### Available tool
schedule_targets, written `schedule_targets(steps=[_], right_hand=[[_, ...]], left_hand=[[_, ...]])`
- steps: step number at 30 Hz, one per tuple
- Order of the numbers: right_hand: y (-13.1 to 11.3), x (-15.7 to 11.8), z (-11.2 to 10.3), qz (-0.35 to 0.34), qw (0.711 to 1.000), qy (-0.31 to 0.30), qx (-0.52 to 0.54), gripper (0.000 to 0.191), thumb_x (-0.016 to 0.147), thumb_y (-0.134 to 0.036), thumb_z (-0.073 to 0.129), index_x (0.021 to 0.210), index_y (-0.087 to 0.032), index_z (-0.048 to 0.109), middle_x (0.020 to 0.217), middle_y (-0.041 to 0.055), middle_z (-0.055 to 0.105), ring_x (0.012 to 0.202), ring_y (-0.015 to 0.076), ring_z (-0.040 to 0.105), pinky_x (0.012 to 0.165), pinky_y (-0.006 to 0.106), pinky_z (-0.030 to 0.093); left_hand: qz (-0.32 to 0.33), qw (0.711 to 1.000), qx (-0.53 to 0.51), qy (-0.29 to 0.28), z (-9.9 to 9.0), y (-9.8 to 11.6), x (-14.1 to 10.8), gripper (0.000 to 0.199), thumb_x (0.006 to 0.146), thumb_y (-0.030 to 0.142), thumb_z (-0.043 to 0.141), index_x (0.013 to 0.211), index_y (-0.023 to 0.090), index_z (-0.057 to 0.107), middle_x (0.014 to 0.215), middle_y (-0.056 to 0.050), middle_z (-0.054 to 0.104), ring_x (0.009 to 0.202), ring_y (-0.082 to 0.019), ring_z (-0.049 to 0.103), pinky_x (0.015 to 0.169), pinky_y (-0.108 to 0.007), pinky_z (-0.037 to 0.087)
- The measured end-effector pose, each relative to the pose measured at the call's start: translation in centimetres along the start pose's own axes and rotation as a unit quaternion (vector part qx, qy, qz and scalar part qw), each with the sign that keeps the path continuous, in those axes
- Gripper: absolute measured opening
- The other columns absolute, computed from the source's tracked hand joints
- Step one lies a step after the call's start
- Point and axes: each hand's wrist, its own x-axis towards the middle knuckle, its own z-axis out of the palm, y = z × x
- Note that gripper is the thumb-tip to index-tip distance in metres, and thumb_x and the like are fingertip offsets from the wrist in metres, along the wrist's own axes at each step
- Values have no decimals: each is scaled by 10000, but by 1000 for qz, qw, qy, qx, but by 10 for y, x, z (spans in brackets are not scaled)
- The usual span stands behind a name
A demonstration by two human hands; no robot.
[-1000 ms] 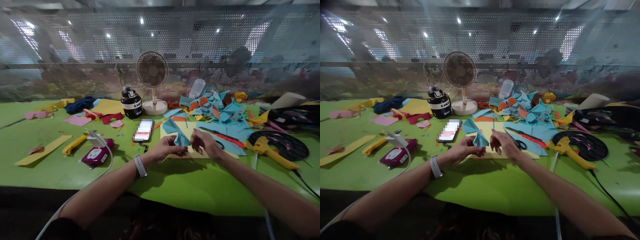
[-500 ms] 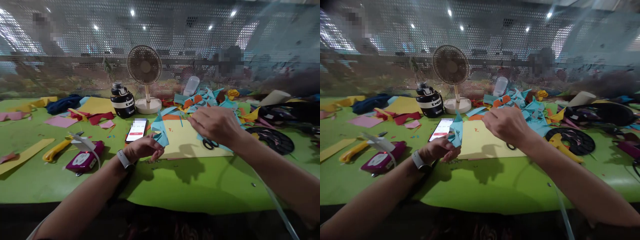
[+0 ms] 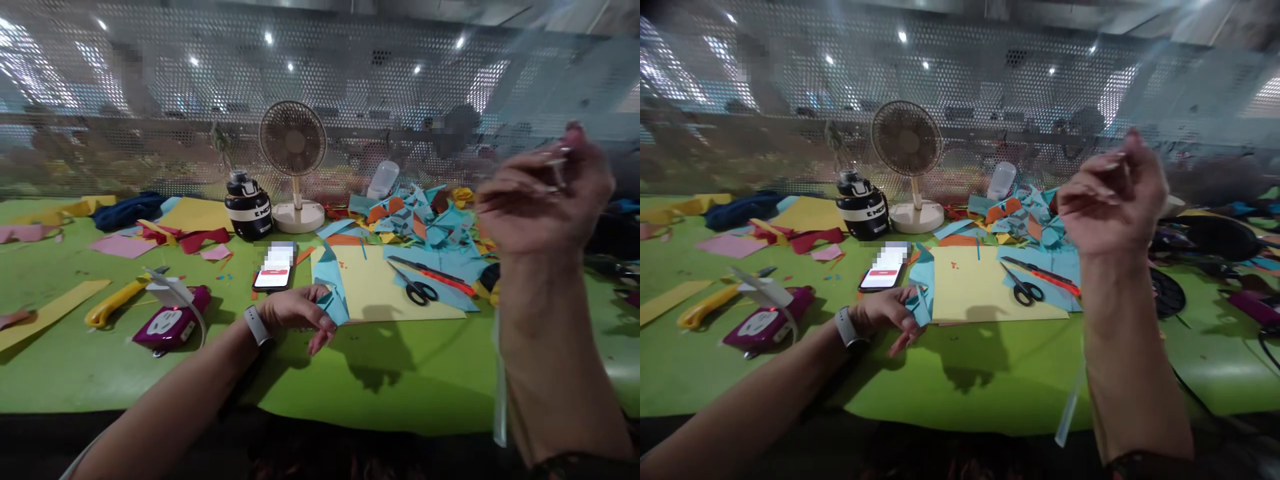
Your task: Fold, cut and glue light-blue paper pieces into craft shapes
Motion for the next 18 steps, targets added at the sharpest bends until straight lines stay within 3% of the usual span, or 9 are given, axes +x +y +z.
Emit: schedule_targets(steps=[3,5,7,9,10,12,14,16,18], right_hand=[[-22,11,-18,-31,994,-26,99,425,931,-209,430,509,-241,462,479,-73,611,387,25,501,483,152,449],[-21,10,-18,-76,994,-82,-22,418,940,-237,407,543,-241,539,544,-104,648,454,0,542,567,132,446],[-5,0,-10,-121,954,-146,-232,280,913,-355,457,728,-330,665,770,-94,705,643,70,617,654,215,483],[19,-19,2,-131,891,-200,-386,129,823,-317,604,911,-366,684,1027,-50,684,948,161,625,845,337,481],[33,-29,6,-118,863,-229,-435,203,744,-231,688,927,-316,707,1160,-1,643,1126,226,556,966,405,419],[58,-48,9,-137,697,-339,-617,382,774,-205,649,1127,-352,657,1418,-3,446,1332,278,352,1067,479,309],[77,-60,7,-149,590,-408,-681,447,824,-200,602,1228,-391,592,1512,-23,305,1402,284,206,1103,503,233],[89,-63,2,-167,553,-438,-688,359,860,-218,582,1174,-382,634,1537,-22,256,1416,283,156,1111,515,193],[96,-61,-3,-184,548,-442,-686,220,882,-252,567,1023,-341,711,1532,-14,278,1413,277,166,1108,516,184]], left_hand=[[-1,1000,6,11,3,0,2,134,651,253,733,630,121,717,472,-40,668,371,-130,596,391,-189,486],[-18,1000,14,13,5,0,2,134,651,258,732,626,128,718,470,-42,667,368,-130,592,408,-196,497],[-35,999,15,9,7,1,2,136,645,269,729,618,135,721,461,-43,663,366,-137,589,427,-211,512],[-43,999,11,1,8,2,2,134,629,275,729,604,144,723,450,-44,658,360,-145,584,414,-222,509],[-48,999,7,-5,9,3,2,133,620,277,729,592,147,722,445,-47,655,356,-149,581,396,-222,499],[-62,998,-3,-18,10,3,2,136,596,278,732,563,147,716,437,-57,648,351,-157,576,361,-223,473],[-85,996,-11,-32,11,2,2,145,576,280,734,533,145,704,428,-70,638,344,-168,569,338,-234,453],[-101,994,-19,-44,11,-1,1,147,552,277,741,509,147,687,421,-75,629,331,-175,556,328,-249,443],[-99,993,-31,-49,11,-4,0,156,528,280,742,490,148,668,404,-72,613,315,-178,541,315,-257,428]])
